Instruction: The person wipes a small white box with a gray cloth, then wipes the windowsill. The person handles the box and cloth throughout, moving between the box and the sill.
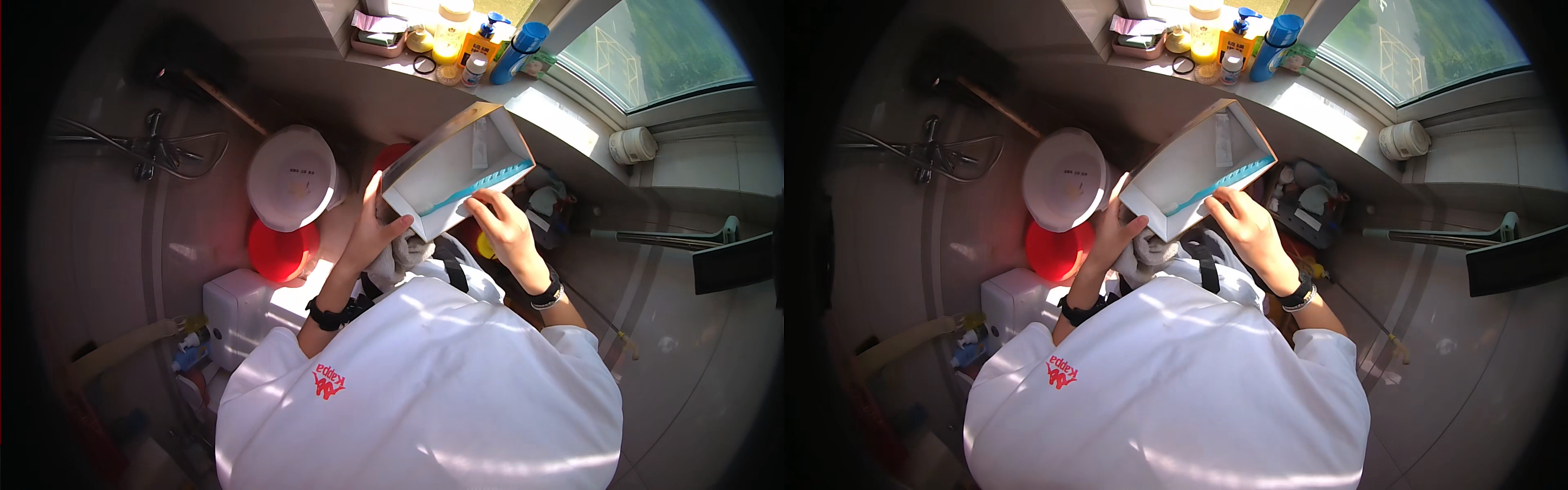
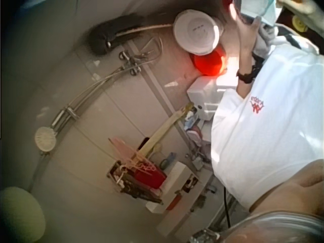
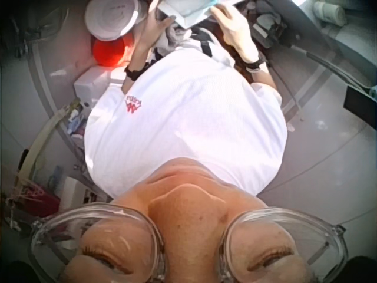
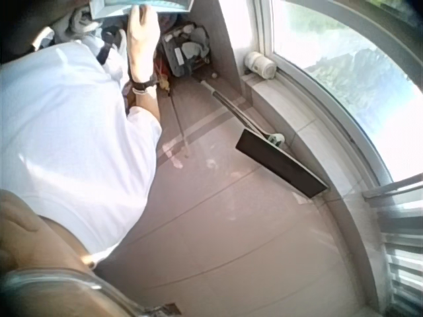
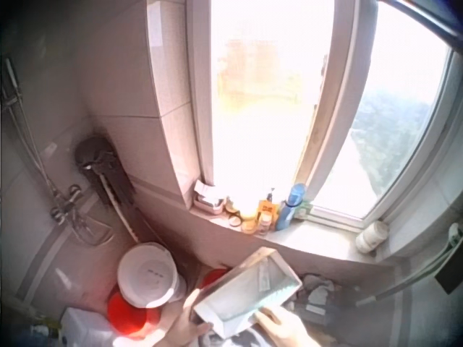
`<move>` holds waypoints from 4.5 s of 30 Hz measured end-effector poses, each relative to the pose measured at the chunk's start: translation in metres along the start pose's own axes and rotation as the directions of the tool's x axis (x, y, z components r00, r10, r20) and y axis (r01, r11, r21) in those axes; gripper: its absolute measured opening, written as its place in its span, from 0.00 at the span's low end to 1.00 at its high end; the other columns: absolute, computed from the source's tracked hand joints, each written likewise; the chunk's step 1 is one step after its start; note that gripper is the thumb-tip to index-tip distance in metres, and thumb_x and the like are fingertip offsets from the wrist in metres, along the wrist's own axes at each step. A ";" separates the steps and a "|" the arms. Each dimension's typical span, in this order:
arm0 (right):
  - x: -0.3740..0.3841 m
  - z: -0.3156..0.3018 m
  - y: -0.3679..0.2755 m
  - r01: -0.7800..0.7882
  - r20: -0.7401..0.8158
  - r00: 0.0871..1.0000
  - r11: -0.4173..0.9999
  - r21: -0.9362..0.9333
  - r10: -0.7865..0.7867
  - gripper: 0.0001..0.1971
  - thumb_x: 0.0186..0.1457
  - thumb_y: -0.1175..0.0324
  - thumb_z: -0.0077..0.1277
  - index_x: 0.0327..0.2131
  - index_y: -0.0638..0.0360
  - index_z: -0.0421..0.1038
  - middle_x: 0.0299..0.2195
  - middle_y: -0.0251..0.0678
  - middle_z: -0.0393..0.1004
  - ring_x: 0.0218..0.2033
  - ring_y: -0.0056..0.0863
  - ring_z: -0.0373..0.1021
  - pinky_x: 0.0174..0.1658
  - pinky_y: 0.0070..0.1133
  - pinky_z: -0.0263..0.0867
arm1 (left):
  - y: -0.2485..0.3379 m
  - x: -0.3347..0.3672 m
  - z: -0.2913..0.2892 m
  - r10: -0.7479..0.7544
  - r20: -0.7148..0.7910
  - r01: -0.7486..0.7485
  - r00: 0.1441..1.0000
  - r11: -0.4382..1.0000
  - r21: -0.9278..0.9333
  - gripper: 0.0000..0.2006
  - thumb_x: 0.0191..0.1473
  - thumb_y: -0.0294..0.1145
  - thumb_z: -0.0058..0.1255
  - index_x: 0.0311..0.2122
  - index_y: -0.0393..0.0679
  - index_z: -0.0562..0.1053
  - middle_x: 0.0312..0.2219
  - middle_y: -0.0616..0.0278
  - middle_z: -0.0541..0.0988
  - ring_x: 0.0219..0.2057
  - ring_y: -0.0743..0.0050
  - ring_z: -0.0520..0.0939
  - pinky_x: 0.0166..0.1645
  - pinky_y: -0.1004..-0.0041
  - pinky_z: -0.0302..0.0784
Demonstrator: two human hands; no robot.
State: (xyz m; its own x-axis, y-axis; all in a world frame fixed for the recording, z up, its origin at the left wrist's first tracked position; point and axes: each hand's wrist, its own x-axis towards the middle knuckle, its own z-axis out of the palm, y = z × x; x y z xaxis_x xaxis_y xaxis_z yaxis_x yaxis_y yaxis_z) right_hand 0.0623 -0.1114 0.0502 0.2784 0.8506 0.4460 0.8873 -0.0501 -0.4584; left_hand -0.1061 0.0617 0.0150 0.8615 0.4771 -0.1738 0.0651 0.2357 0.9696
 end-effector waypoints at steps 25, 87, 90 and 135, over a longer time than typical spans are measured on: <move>0.033 0.085 -0.040 -0.011 0.409 0.911 0.995 -0.099 0.051 0.11 0.46 0.69 0.50 0.36 0.54 0.70 0.26 0.35 0.70 0.25 0.34 0.72 0.24 0.27 0.68 | -0.008 -0.050 -0.025 -0.157 -0.180 0.207 0.971 0.929 0.307 0.33 0.42 0.46 0.61 0.48 0.34 0.63 0.39 0.55 0.75 0.42 0.73 0.75 0.47 0.73 0.69; 0.017 0.259 -0.228 -0.079 0.393 0.918 0.942 0.325 -0.059 0.10 0.40 0.64 0.57 0.26 0.57 0.73 0.26 0.34 0.73 0.30 0.35 0.71 0.37 0.28 0.65 | -0.025 -0.291 -0.124 0.062 -0.845 0.323 0.532 0.907 0.270 0.34 0.38 0.40 0.65 0.49 0.34 0.64 0.40 0.51 0.74 0.42 0.61 0.76 0.48 0.69 0.69; 0.013 0.266 -0.229 -0.032 0.319 0.944 0.939 0.342 -0.084 0.08 0.40 0.66 0.57 0.26 0.59 0.73 0.25 0.35 0.73 0.26 0.34 0.71 0.33 0.27 0.66 | -0.027 -0.297 -0.128 0.055 -0.850 0.356 0.524 0.892 0.277 0.34 0.38 0.40 0.65 0.48 0.34 0.64 0.40 0.52 0.74 0.42 0.62 0.75 0.48 0.70 0.69; 0.007 0.246 -0.246 -0.136 0.431 0.885 0.786 0.603 -0.177 0.07 0.44 0.78 0.51 0.31 0.60 0.70 0.27 0.38 0.72 0.27 0.36 0.72 0.31 0.26 0.68 | -0.051 -0.298 -0.164 0.095 -0.775 0.215 0.625 0.933 0.287 0.28 0.40 0.42 0.65 0.41 0.33 0.68 0.32 0.55 0.76 0.33 0.68 0.78 0.41 0.72 0.73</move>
State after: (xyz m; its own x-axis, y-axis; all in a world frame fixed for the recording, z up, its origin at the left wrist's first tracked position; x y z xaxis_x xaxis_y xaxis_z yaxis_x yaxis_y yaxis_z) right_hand -0.2444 0.0358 -0.0230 -0.0695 0.9871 0.1445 0.4380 0.1603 -0.8846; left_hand -0.4490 0.0462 -0.0113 0.1540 0.9767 -0.1496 0.3904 0.0789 0.9173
